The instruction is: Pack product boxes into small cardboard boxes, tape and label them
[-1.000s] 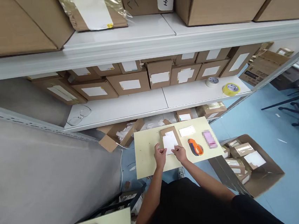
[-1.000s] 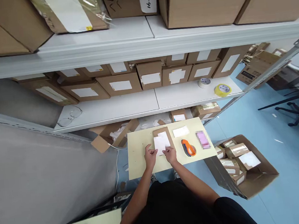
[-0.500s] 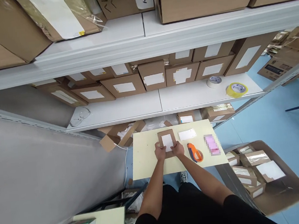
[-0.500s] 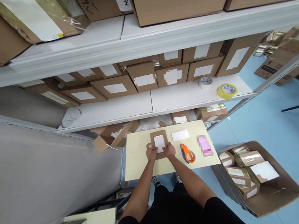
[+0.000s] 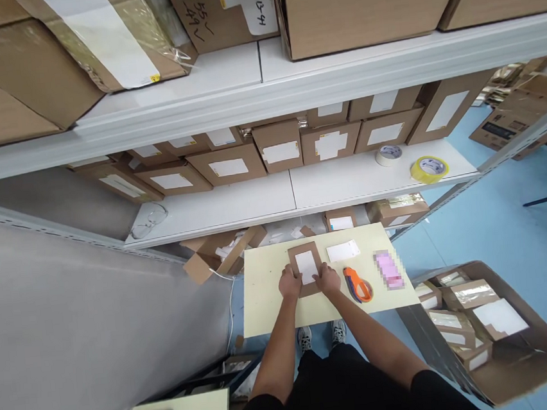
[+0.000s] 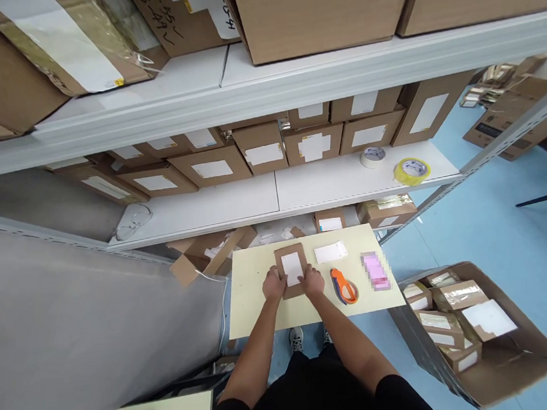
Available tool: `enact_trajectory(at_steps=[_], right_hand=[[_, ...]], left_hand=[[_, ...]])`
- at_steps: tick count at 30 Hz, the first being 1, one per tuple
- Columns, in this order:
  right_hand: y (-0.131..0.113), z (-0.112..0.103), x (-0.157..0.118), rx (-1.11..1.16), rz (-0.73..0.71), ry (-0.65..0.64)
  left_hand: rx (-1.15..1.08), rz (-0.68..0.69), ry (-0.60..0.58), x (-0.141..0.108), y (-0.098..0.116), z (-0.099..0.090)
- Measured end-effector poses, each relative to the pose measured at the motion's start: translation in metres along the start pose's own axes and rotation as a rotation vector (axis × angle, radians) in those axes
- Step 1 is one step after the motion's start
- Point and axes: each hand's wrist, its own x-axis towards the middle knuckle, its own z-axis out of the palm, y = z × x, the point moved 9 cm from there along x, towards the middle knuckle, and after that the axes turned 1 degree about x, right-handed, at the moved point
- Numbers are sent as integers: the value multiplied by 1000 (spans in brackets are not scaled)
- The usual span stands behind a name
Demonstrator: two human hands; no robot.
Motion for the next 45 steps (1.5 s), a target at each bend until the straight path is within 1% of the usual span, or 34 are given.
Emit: enact_trajectory(at_steps=[2, 3, 4, 7, 9, 10, 11, 13, 15, 17, 19, 20, 22, 24, 25, 26, 28, 30, 33, 36, 38, 40, 41, 43, 45], right_hand=[[-6, -1, -11, 2, -98, 88], [-6, 1, -17, 15, -126, 123], [-4, 3, -22, 41, -135, 143], [10, 18, -33, 171, -98, 132], [14, 26, -38, 264, -73, 118], [13, 27, -41, 299, -67, 121], [10, 27, -44, 324, -63, 130], [-1, 26, -50, 359, -76, 138], [-19, 25, -56, 384, -119, 131], [-37, 23, -60, 398, -155, 158], [-48, 28, -63, 400, -124, 192], [-52, 37, -63, 405, -93, 175], [-62, 63, -64, 427, -64, 60], [-74, 89, -69, 447, -93, -55], [-79, 97, -72, 456, -118, -75], [-82, 101, -75, 471, -138, -68], [-85, 101, -83, 523, -166, -31], [-86, 91, -92, 610, -197, 18], [-80, 59, -106, 737, -173, 153], [-61, 13, -122, 836, -71, 350], [-47, -21, -134, 913, -59, 460], [-31, -55, -146, 991, -92, 551], [-21, -71, -153, 1024, -112, 596], [4, -100, -169, 1074, -130, 696], [36, -123, -186, 1102, -102, 805]], left_hand=[[-14, 247, 15, -5, 17, 4], [-22, 335, 2, -8, 22, 8], [-27, 384, -27, -10, 23, 14], [-19, 421, -149, -11, 15, 31], [-38, 431, -206, -10, 7, 35], [-64, 432, -218, -9, 3, 34], [-100, 421, -216, -7, -2, 31], [-178, 361, -182, -2, -18, 19], [-255, 243, -115, 5, -43, 1], [-350, 131, -39, 11, -71, -19], [-483, 117, -5, 15, -91, -34], [-553, 139, -15, 16, -97, -39], [-673, 196, -78, 17, -103, -43], [-746, 241, -143, 16, -105, -45], [-763, 259, -164, 15, -105, -47], [-771, 274, -174, 15, -104, -49], [-760, 297, -185, 13, -100, -53], [-735, 323, -201, 11, -90, -57], [-727, 379, -264, 4, -62, -62], [-749, 480, -348, -13, -17, -64], [-768, 589, -433, -33, 21, -60], [-786, 659, -535, -57, 56, -49], [-801, 669, -582, -69, 72, -41], [-843, 663, -666, -94, 101, -23], [-860, 672, -763, -122, 129, 0]])
